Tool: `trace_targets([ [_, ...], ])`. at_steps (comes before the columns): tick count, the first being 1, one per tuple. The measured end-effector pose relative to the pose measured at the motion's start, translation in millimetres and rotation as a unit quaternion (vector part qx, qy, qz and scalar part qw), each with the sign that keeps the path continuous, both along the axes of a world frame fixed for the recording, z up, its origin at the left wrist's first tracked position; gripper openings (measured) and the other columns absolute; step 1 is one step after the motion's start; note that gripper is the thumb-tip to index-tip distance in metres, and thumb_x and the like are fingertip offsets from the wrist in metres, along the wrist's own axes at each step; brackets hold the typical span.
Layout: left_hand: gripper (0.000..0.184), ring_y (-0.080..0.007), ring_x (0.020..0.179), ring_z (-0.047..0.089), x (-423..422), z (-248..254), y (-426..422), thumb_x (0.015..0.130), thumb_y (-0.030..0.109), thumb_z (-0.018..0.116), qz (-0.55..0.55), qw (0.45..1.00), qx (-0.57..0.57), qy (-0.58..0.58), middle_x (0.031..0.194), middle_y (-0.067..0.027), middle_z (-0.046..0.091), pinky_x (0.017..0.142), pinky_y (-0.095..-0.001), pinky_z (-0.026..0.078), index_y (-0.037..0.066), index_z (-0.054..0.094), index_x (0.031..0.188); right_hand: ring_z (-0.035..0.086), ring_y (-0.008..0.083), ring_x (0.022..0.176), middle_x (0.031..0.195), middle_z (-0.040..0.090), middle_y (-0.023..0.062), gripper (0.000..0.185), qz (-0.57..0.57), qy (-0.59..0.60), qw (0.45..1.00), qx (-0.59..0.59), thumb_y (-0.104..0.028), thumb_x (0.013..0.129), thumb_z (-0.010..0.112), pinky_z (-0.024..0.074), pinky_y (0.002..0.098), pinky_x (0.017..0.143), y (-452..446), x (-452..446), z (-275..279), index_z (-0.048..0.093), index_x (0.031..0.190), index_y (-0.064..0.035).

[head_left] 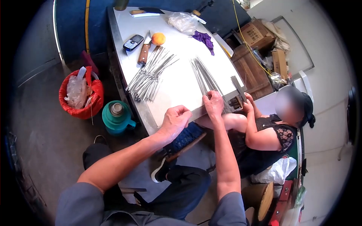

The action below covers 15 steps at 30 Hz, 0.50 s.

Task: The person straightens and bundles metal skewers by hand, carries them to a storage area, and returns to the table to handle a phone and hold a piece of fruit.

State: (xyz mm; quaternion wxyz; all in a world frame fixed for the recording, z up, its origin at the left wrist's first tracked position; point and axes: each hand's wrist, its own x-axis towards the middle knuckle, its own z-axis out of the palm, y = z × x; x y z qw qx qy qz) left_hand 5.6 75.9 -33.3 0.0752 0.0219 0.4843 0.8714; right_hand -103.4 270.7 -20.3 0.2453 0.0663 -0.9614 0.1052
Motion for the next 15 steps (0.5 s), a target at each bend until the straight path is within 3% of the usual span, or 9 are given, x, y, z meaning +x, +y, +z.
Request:
trace_targets([
  [8, 0.012, -0.0068, 0.055, 0.049, 14, -6, 12, 0.088, 0.01, 0.056, 0.037, 0.998, -0.039, 0.021, 0.062, -0.0007, 0.054, 0.05, -0.0216, 0.037, 0.001, 0.062, 0.083, 0.061, 0.0343, 0.088, 0.091, 0.063, 0.0171, 0.023, 0.024, -0.056, 0.998, -0.034, -0.018, 0.076, 0.066, 0.0491, 0.0423, 0.078, -27, 24, 3, 0.066, 0.091, -0.0018],
  [11, 0.012, -0.0069, 0.056, 0.049, 44, -5, 19, 0.088, 0.011, 0.055, -0.017, 0.997, -0.074, 0.011, 0.065, -0.0007, 0.054, 0.053, -0.0216, 0.038, 0.001, 0.061, 0.084, 0.06, 0.0344, 0.087, 0.09, 0.062, 0.0163, 0.02, 0.031, -0.053, 0.998, -0.008, -0.016, 0.076, 0.066, 0.0489, 0.0431, 0.078, -40, 39, 4, 0.065, 0.091, -0.0024],
  [15, 0.012, -0.0108, 0.065, 0.051, 75, -45, 37, 0.087, 0.014, 0.053, -0.079, 0.991, -0.104, -0.036, 0.072, -0.0026, 0.055, 0.057, -0.0253, 0.042, 0.003, 0.059, 0.088, 0.059, 0.0332, 0.09, 0.092, 0.062, 0.0145, 0.019, 0.043, -0.051, 0.998, 0.005, -0.013, 0.077, 0.065, 0.0487, 0.0422, 0.078, -53, 64, 3, 0.065, 0.094, -0.0033],
])
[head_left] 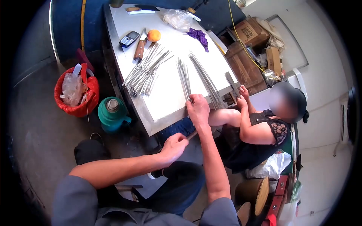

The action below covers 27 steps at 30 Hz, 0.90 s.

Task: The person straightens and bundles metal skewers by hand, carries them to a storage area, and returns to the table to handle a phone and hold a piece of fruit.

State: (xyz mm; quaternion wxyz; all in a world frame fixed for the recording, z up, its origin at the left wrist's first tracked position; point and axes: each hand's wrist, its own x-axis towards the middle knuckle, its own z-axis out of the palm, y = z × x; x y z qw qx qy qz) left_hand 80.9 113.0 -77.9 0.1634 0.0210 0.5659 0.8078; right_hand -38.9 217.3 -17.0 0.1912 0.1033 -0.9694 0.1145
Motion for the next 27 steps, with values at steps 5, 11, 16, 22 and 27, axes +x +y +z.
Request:
trace_targets([
  [5, 0.043, -0.0188, 0.089, 0.053, -5, -1, -13, 0.089, 0.045, 0.05, -0.001, 0.959, 0.062, -0.276, 0.096, -0.0065, 0.058, 0.079, -0.034, 0.042, 0.005, 0.057, 0.104, 0.059, 0.033, 0.09, 0.093, 0.062, 0.0141, 0.02, 0.01, -0.016, 0.999, -0.037, -0.012, 0.077, 0.066, 0.0483, 0.0419, 0.079, -14, 33, -1, 0.065, 0.096, -0.0028],
  [11, 0.044, -0.0179, 0.097, 0.055, -21, 1, -15, 0.094, 0.05, 0.042, 0.009, 0.943, 0.255, -0.213, 0.105, -0.0058, 0.059, 0.083, -0.0337, 0.044, 0.011, 0.056, 0.109, 0.065, 0.0245, 0.08, 0.091, 0.063, 0.0117, 0.022, 0.027, -0.012, 0.996, -0.086, -0.009, 0.077, 0.068, 0.0509, 0.0338, 0.074, -33, 79, -1, 0.065, 0.097, -0.0015],
  [16, 0.038, -0.0182, 0.091, 0.056, -20, 29, -17, 0.098, 0.049, 0.038, 0.002, 0.892, 0.347, -0.29, 0.097, -0.0047, 0.061, 0.076, -0.0354, 0.047, 0.017, 0.058, 0.102, 0.058, 0.0313, 0.088, 0.089, 0.06, 0.012, 0.019, 0.012, -0.044, 0.987, -0.154, -0.01, 0.079, 0.064, 0.0476, 0.04, 0.076, -41, 106, -3, 0.064, 0.096, -0.0025],
  [22, 0.033, -0.0186, 0.089, 0.057, -18, 21, -23, 0.098, 0.042, 0.044, -0.013, 0.947, 0.183, -0.264, 0.095, -0.0059, 0.061, 0.077, -0.0355, 0.048, 0.012, 0.058, 0.1, 0.063, 0.0259, 0.08, 0.088, 0.061, 0.0107, 0.021, 0.012, -0.066, 0.969, -0.237, -0.006, 0.08, 0.064, 0.05, 0.0343, 0.071, -35, 126, -9, 0.064, 0.101, -0.0021],
  [27, 0.029, -0.0152, 0.066, 0.056, -15, 14, -23, 0.099, 0.037, 0.044, 0.002, 0.958, 0.176, -0.228, 0.08, -0.0047, 0.059, 0.055, -0.029, 0.045, 0.011, 0.056, 0.096, 0.062, 0.0103, 0.079, 0.093, 0.066, 0.0059, 0.025, -0.021, -0.228, 0.838, -0.496, -0.005, 0.087, 0.063, 0.0509, 0.0242, 0.071, -34, 138, -1, 0.062, 0.11, 0.0022],
])
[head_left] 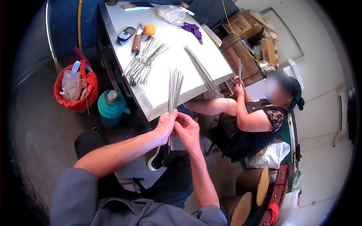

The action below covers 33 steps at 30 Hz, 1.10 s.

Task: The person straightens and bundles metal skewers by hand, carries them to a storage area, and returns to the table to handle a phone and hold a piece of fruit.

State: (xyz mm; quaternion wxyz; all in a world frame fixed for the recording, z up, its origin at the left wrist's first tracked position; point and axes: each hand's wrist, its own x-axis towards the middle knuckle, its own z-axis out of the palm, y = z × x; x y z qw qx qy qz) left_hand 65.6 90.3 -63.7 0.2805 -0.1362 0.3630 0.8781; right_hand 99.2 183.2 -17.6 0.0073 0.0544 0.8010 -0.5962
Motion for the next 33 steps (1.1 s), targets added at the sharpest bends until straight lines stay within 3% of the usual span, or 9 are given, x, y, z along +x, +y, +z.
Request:
trace_targets([
  [4, 0.027, -0.0105, 0.044, 0.045, 3, 5, -6, 0.099, 0.034, 0.044, -0.021, 0.997, -0.057, 0.037, 0.063, -0.0009, 0.053, 0.037, -0.0261, 0.033, 0.01, 0.053, 0.092, 0.061, 0.0091, 0.078, 0.093, 0.066, 0.0059, 0.022, -0.003, 0.028, 0.998, -0.061, -0.005, 0.089, 0.062, 0.0504, 0.0227, 0.071, 9, 5, 0, 0.061, 0.109, 0.0045],
  [7, 0.024, -0.0095, 0.038, 0.037, 3, 10, -8, 0.099, 0.031, 0.044, -0.044, 0.996, -0.072, 0.036, 0.057, 0.0008, 0.046, 0.035, -0.0257, 0.028, 0.01, 0.05, 0.089, 0.06, 0.0081, 0.079, 0.093, 0.066, 0.0043, 0.02, -0.045, 0.096, 0.994, -0.008, -0.006, 0.089, 0.063, 0.0493, 0.0216, 0.069, 16, 4, -8, 0.062, 0.106, 0.0037],
  [12, 0.024, -0.0088, 0.038, 0.033, 10, 16, -11, 0.1, 0.03, 0.043, -0.065, 0.997, -0.036, 0.009, 0.055, 0.0023, 0.041, 0.034, -0.0244, 0.026, 0.01, 0.048, 0.086, 0.059, 0.0074, 0.081, 0.095, 0.065, 0.004, 0.023, -0.096, 0.063, 0.992, -0.042, -0.016, 0.092, 0.062, 0.0474, 0.021, 0.065, 20, -7, -14, 0.061, 0.107, 0.0016],
  [15, 0.025, -0.0082, 0.038, 0.033, 19, 11, -7, 0.1, 0.03, 0.043, -0.087, 0.995, -0.02, 0.046, 0.055, 0.0034, 0.039, 0.035, -0.0238, 0.025, 0.011, 0.047, 0.084, 0.062, 0.0158, 0.091, 0.102, 0.065, 0.0089, 0.034, -0.057, -0.04, 0.98, -0.186, -0.03, 0.097, 0.051, 0.0505, 0.0285, 0.074, 24, -16, -13, 0.056, 0.111, 0.0004],
  [22, 0.025, -0.0075, 0.039, 0.035, 39, -2, 0, 0.099, 0.032, 0.045, -0.173, 0.974, 0.032, 0.14, 0.056, 0.0034, 0.039, 0.036, -0.0225, 0.028, 0.013, 0.045, 0.082, 0.064, 0.0219, 0.086, 0.101, 0.064, 0.015, 0.038, -0.06, -0.102, 0.921, -0.371, -0.031, 0.093, 0.056, 0.0529, 0.036, 0.074, 35, -34, 4, 0.054, 0.113, 0.001],
  [24, 0.024, -0.0079, 0.04, 0.037, 43, -2, 1, 0.099, 0.03, 0.045, -0.212, 0.955, 0.021, 0.206, 0.057, 0.0023, 0.042, 0.037, -0.0221, 0.031, 0.012, 0.046, 0.084, 0.051, 0.0111, 0.059, 0.073, 0.058, 0.0036, 0.029, -0.045, -0.124, 0.87, -0.474, -0.028, 0.093, 0.058, 0.0428, 0.0261, 0.053, 45, -38, 6, 0.057, 0.105, -0.0016],
  [26, 0.017, -0.0087, 0.041, 0.041, 42, -3, 1, 0.097, 0.022, 0.049, -0.225, 0.945, 0.038, 0.233, 0.058, 0.0011, 0.044, 0.038, -0.023, 0.035, 0.01, 0.047, 0.085, 0.037, 0.007, 0.045, 0.058, 0.047, -0.0011, 0.025, -0.005, -0.132, 0.855, -0.501, -0.029, 0.093, 0.058, 0.03, 0.0228, 0.042, 53, -35, 8, 0.058, 0.093, -0.0042],
  [29, 0.006, -0.01, 0.041, 0.044, 38, -6, 2, 0.086, 0.008, 0.052, -0.286, 0.929, 0.0, 0.236, 0.057, 0.0, 0.045, 0.039, -0.0249, 0.038, 0.008, 0.048, 0.082, 0.026, 0.0059, 0.038, 0.048, 0.038, -0.0033, 0.026, -0.04, -0.121, 0.867, -0.482, -0.03, 0.093, 0.058, 0.0216, 0.0221, 0.037, 49, -28, 15, 0.057, 0.081, -0.0068],
  [33, 0.009, -0.0111, 0.041, 0.047, 34, 11, 0, 0.085, 0.01, 0.054, -0.297, 0.919, -0.089, 0.244, 0.056, -0.0005, 0.047, 0.038, -0.0257, 0.038, 0.007, 0.049, 0.079, 0.024, 0.0064, 0.037, 0.045, 0.035, -0.0035, 0.029, -0.08, -0.087, 0.9, -0.42, -0.031, 0.094, 0.055, 0.0191, 0.0225, 0.037, 28, -20, 38, 0.055, 0.076, -0.0083],
])
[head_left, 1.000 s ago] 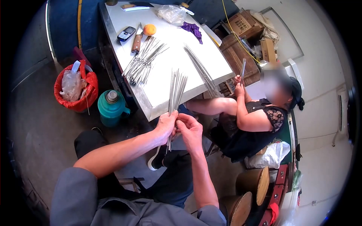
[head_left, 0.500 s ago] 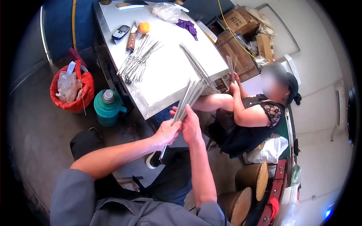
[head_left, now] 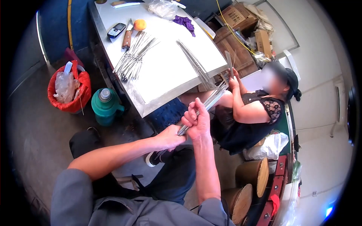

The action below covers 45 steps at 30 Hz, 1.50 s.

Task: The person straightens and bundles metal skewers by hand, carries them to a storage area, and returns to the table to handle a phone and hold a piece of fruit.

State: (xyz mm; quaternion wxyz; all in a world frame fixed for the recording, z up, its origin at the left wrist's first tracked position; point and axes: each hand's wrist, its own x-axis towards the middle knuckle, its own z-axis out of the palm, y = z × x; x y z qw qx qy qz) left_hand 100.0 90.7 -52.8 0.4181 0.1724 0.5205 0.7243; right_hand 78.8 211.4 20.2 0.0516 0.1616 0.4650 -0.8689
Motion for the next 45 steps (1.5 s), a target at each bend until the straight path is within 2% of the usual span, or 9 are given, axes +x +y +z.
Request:
trace_targets([
  [3, 0.016, -0.0107, 0.047, 0.052, -9, 24, -6, 0.083, 0.012, 0.058, 0.056, 0.993, -0.023, 0.105, 0.055, -0.0027, 0.051, 0.043, -0.0274, 0.041, 0.003, 0.05, 0.072, 0.026, 0.0074, 0.038, 0.045, 0.036, -0.0021, 0.032, 0.011, 0.089, 0.995, 0.038, -0.032, 0.095, 0.053, 0.0213, 0.0233, 0.038, -13, 3, 22, 0.057, 0.078, -0.0057],
  [5, 0.017, -0.0094, 0.057, 0.056, -21, 27, -1, 0.08, 0.012, 0.063, 0.193, 0.932, 0.003, 0.307, 0.059, -0.0054, 0.057, 0.052, -0.0289, 0.044, -0.001, 0.055, 0.073, 0.03, 0.0098, 0.04, 0.046, 0.036, 0.0007, 0.033, 0.023, 0.156, 0.986, 0.058, -0.031, 0.094, 0.055, 0.024, 0.0252, 0.039, -19, 3, 37, 0.058, 0.078, -0.0031],
  [9, 0.01, -0.0078, 0.068, 0.057, -49, 54, -5, 0.077, 0.008, 0.066, 0.227, 0.904, 0.028, 0.361, 0.068, -0.0058, 0.063, 0.063, -0.0281, 0.047, -0.001, 0.063, 0.079, 0.034, 0.0113, 0.042, 0.048, 0.038, 0.0027, 0.034, 0.024, 0.28, 0.955, 0.091, -0.031, 0.094, 0.054, 0.0274, 0.0262, 0.041, -32, -7, 66, 0.056, 0.079, -0.0013],
  [13, 0.002, -0.0076, 0.069, 0.058, -81, 62, -9, 0.076, 0.0, 0.064, 0.26, 0.895, 0.132, 0.337, 0.071, -0.0044, 0.065, 0.065, -0.0262, 0.048, 0.001, 0.063, 0.077, 0.041, 0.0121, 0.046, 0.054, 0.045, 0.0042, 0.029, -0.009, 0.294, 0.952, 0.08, -0.025, 0.093, 0.057, 0.0347, 0.025, 0.047, -49, -29, 78, 0.055, 0.078, -0.0006],
  [18, 0.007, -0.0125, 0.067, 0.064, -100, 70, -27, 0.076, 0.009, 0.067, 0.318, 0.864, 0.031, 0.388, 0.07, -0.0075, 0.066, 0.066, -0.0292, 0.05, 0.003, 0.066, 0.079, 0.045, 0.01, 0.046, 0.056, 0.049, 0.0034, 0.025, -0.02, 0.309, 0.945, 0.108, -0.021, 0.089, 0.062, 0.0349, 0.0223, 0.043, -71, -56, 80, 0.056, 0.077, 0.0001],
  [25, 0.011, -0.0147, 0.065, 0.063, -116, 71, -34, 0.076, 0.009, 0.066, 0.391, 0.815, 0.093, 0.417, 0.067, -0.0102, 0.064, 0.063, -0.0312, 0.049, 0.001, 0.06, 0.073, 0.041, 0.0043, 0.044, 0.054, 0.05, -0.0007, 0.027, 0.004, 0.315, 0.923, 0.221, -0.02, 0.089, 0.064, 0.0305, 0.0183, 0.04, -100, -56, 97, 0.06, 0.072, 0.0003],
  [30, 0.011, -0.0276, 0.071, 0.067, -119, 45, -34, 0.076, 0.01, 0.065, 0.402, 0.822, -0.039, 0.402, 0.068, -0.0167, 0.063, 0.064, -0.0352, 0.05, 0.0, 0.06, 0.076, 0.045, 0.0035, 0.046, 0.056, 0.053, -0.0011, 0.029, 0.032, 0.278, 0.929, 0.241, -0.023, 0.088, 0.066, 0.034, 0.0174, 0.042, -90, -73, 63, 0.062, 0.072, 0.0],
  [37, 0.014, -0.0253, 0.068, 0.067, -123, 39, -31, 0.075, 0.011, 0.067, 0.377, 0.844, -0.083, 0.373, 0.068, -0.0161, 0.064, 0.064, -0.0349, 0.05, -0.001, 0.062, 0.075, 0.05, 0.007, 0.05, 0.063, 0.059, 0.0042, 0.021, -0.003, 0.261, 0.936, 0.237, -0.018, 0.086, 0.066, 0.041, 0.0202, 0.047, -80, -84, 51, 0.062, 0.077, 0.0005],
  [45, 0.008, -0.0189, 0.062, 0.064, -119, 25, -15, 0.075, 0.006, 0.066, 0.481, 0.804, 0.021, 0.348, 0.064, -0.0126, 0.064, 0.06, -0.0322, 0.049, 0.0, 0.062, 0.071, 0.05, 0.0077, 0.049, 0.063, 0.058, 0.0047, 0.014, 0.012, 0.266, 0.925, 0.271, -0.011, 0.083, 0.066, 0.0397, 0.0194, 0.046, -87, -77, 56, 0.062, 0.077, 0.0006],
])
